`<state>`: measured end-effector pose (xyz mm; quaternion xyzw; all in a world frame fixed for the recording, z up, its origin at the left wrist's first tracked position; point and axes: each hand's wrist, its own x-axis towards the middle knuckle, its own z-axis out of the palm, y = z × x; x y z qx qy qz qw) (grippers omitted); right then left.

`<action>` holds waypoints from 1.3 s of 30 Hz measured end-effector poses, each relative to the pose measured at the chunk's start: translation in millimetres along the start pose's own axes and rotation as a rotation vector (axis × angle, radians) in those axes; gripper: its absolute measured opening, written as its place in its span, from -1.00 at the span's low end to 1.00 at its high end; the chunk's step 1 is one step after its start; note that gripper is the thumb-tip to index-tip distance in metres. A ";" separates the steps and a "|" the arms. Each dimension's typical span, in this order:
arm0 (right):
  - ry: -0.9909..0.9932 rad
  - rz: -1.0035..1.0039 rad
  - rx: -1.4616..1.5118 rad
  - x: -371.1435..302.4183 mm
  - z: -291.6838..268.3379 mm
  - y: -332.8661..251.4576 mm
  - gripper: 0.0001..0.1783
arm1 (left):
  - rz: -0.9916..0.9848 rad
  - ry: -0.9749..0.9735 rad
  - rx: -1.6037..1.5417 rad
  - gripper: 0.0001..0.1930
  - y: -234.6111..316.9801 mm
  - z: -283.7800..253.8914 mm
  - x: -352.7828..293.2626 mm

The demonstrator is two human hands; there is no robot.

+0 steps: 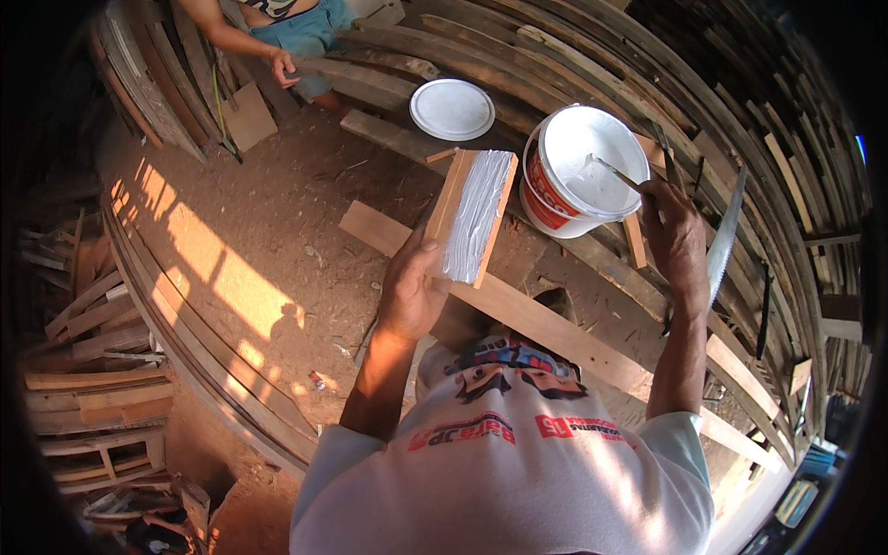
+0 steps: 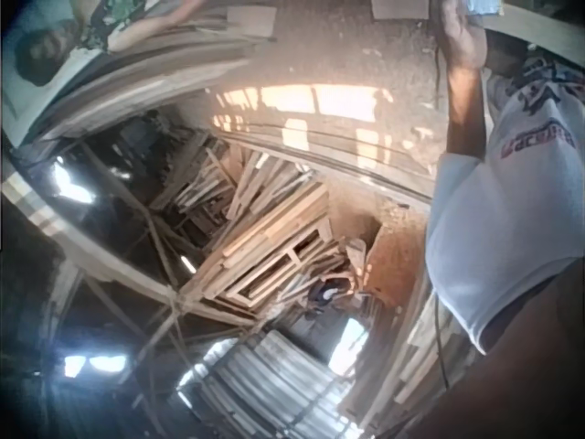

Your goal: The person assembles wooden pieces by aligning them on a workbench, hammering nails to join them, and applying white adhesive to the joints. The person uses a hammer, a chisel, and a small brush to complete the assembly.

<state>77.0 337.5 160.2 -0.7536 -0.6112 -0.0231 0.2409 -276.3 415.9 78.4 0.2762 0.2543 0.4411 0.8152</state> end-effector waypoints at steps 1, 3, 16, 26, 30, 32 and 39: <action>0.008 -0.030 -0.053 -2.8 -0.1 -0.8 -0.80 | 0.006 -0.003 0.006 -0.42 -0.6 0.5 1.1; 0.025 -0.088 -0.167 -7.5 -3.5 -0.9 -0.81 | 0.017 -0.015 0.012 -0.43 -2.8 2.4 4.4; 0.155 0.155 0.134 -46.8 19.2 -5.3 -0.84 | -0.097 -0.132 0.202 -0.45 -11.1 -21.1 15.2; 0.145 0.404 0.868 -62.5 55.0 -14.5 -0.73 | -0.265 -0.171 -0.154 -0.58 -31.3 -36.6 52.4; 0.032 0.424 1.019 -69.5 58.4 -26.2 -0.66 | -0.286 -0.088 -0.149 -0.61 -34.6 -25.4 56.0; 0.014 0.447 1.049 -72.9 58.9 -28.8 -0.66 | -0.297 -0.065 -0.134 -0.61 -33.7 -20.9 55.4; 0.084 0.323 1.000 -74.2 50.1 -39.1 -0.75 | -0.331 -0.077 -0.155 -0.60 -31.6 -18.3 57.6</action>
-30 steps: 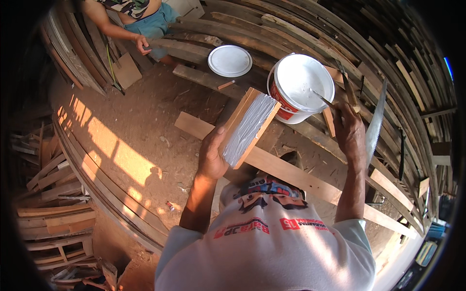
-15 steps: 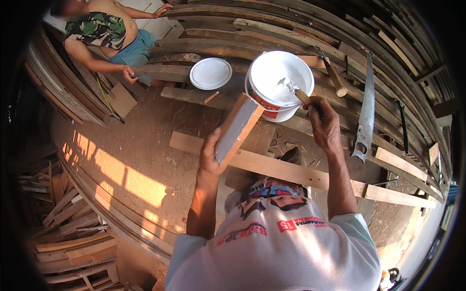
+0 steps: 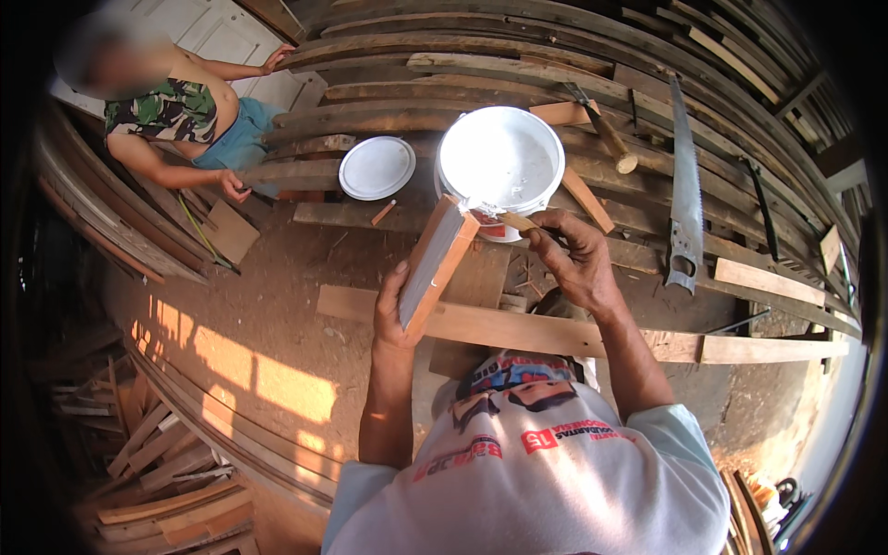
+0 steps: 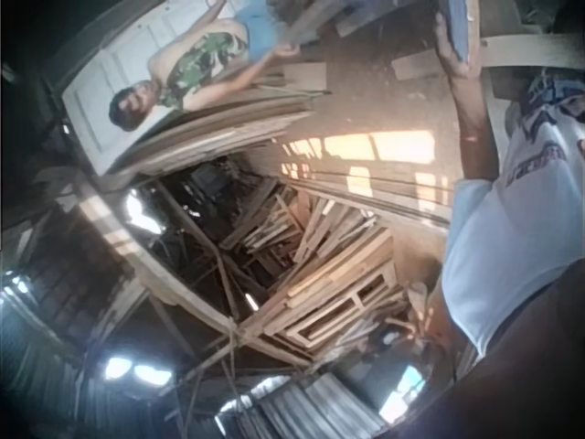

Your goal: The person assembles wooden pieces by aligning them on a workbench, hammering nails to join them, and applying white adhesive to the joints. The person uses a hammer, a chisel, and a small brush to complete the assembly.

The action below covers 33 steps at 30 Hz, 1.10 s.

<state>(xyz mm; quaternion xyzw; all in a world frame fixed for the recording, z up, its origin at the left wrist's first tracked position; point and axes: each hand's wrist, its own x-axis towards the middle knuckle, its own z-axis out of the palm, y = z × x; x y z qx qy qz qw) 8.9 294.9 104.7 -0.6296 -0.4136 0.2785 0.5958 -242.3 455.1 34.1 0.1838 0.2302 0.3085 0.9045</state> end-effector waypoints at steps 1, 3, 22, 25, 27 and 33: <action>-0.005 -0.077 -0.083 1.3 -1.4 -3.2 -0.77 | 0.004 0.004 -0.007 -0.60 -0.3 -0.9 0.9; -0.009 -0.118 -0.052 0.7 -3.1 -3.2 -0.79 | 0.013 0.013 -0.016 -0.60 1.1 -3.9 3.2; -0.131 0.063 0.261 12.8 -15.6 14.4 -0.78 | 0.045 -0.145 0.010 -0.65 9.0 1.1 10.2; -0.149 0.073 0.380 8.1 -19.0 9.3 -0.80 | 0.114 -0.148 -0.020 -0.62 6.1 5.5 12.2; -0.087 0.017 0.422 6.1 -20.6 11.5 -0.77 | 0.176 -0.007 0.076 -0.58 7.2 33.4 8.3; -0.024 0.093 0.543 -11.1 -19.5 27.2 -0.72 | 0.220 -0.180 0.166 -0.54 6.9 59.6 -4.4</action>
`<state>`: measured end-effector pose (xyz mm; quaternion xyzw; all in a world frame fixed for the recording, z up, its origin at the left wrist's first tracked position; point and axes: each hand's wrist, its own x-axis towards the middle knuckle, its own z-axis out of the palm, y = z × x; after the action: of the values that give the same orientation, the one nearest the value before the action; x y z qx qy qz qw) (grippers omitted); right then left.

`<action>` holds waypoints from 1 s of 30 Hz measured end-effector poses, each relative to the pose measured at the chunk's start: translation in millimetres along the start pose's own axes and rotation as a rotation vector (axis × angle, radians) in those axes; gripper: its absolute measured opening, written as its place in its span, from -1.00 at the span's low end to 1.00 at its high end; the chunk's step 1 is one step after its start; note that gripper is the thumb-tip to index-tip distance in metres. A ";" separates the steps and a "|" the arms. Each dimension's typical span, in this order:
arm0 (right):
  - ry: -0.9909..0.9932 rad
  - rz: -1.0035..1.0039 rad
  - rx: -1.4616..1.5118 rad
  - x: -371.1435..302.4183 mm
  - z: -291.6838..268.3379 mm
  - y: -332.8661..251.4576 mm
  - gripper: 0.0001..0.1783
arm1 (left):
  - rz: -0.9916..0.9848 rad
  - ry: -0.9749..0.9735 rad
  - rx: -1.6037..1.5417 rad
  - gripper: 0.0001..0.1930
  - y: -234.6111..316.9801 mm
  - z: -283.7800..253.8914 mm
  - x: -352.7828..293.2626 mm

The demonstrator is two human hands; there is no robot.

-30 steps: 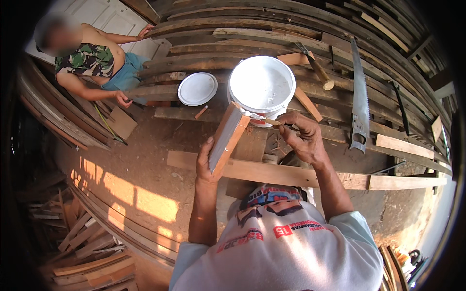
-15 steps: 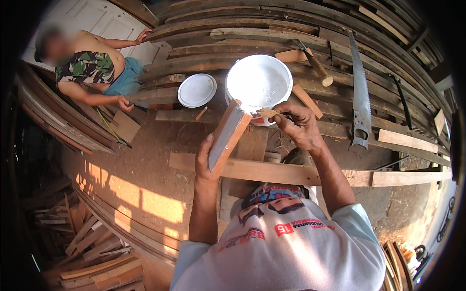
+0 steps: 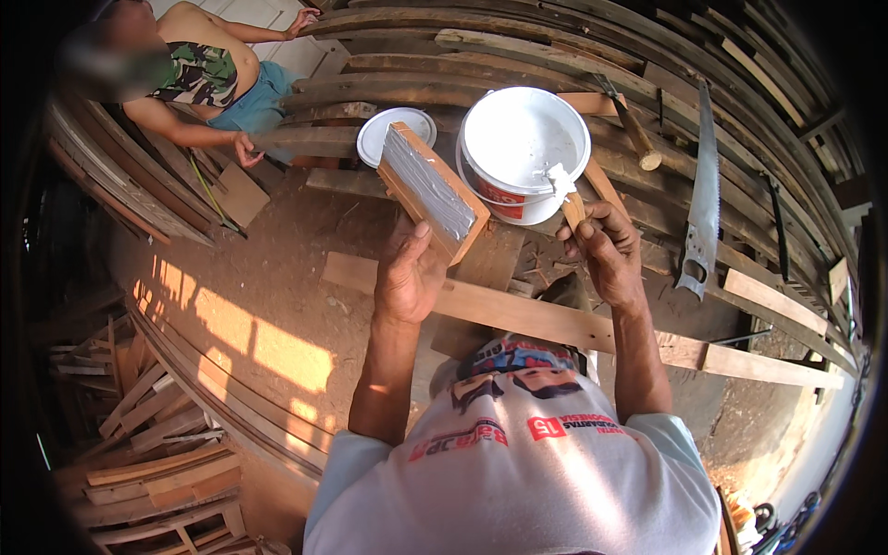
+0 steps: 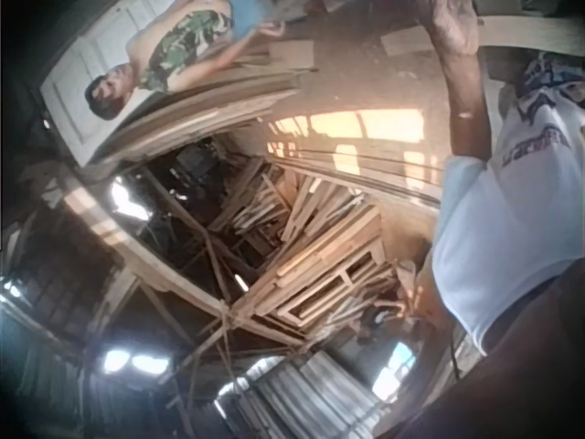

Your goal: The person assembles wooden pieces by aligning them on a workbench, hammering nails to join them, and applying white adhesive to the joints. The person uses a hammer, a chisel, and a small brush to complete the assembly.

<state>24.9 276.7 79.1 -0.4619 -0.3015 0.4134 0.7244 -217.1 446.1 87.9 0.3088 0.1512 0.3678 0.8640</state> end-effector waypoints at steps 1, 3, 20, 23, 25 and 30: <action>-0.001 0.032 -0.003 -5.5 3.7 2.6 -0.72 | 0.002 -0.015 0.001 -0.53 0.3 1.8 -0.1; 0.003 0.044 -0.010 -14.4 14.2 8.9 -0.72 | 0.003 -0.039 0.010 -0.54 -0.6 1.6 -0.4; -0.083 -0.354 -0.530 -2.8 45.3 12.4 -0.71 | -0.058 0.191 -0.213 -0.57 -10.4 7.9 -16.7; -0.189 -0.301 -0.607 -16.1 44.6 3.9 -0.68 | -0.071 0.229 -0.256 -0.58 -7.6 7.9 -18.3; -0.152 -0.282 -0.592 -17.0 45.7 2.7 -0.69 | -0.058 0.259 -0.250 -0.59 -6.1 12.9 -19.2; -0.099 -0.313 -0.584 -0.4 45.1 -1.3 -0.63 | -0.060 0.252 -0.219 -0.59 -7.6 15.8 -20.1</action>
<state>-11.8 295.0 97.9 -0.5775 -0.5095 0.2153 0.6004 -219.0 420.6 95.8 0.1597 0.2266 0.3918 0.8773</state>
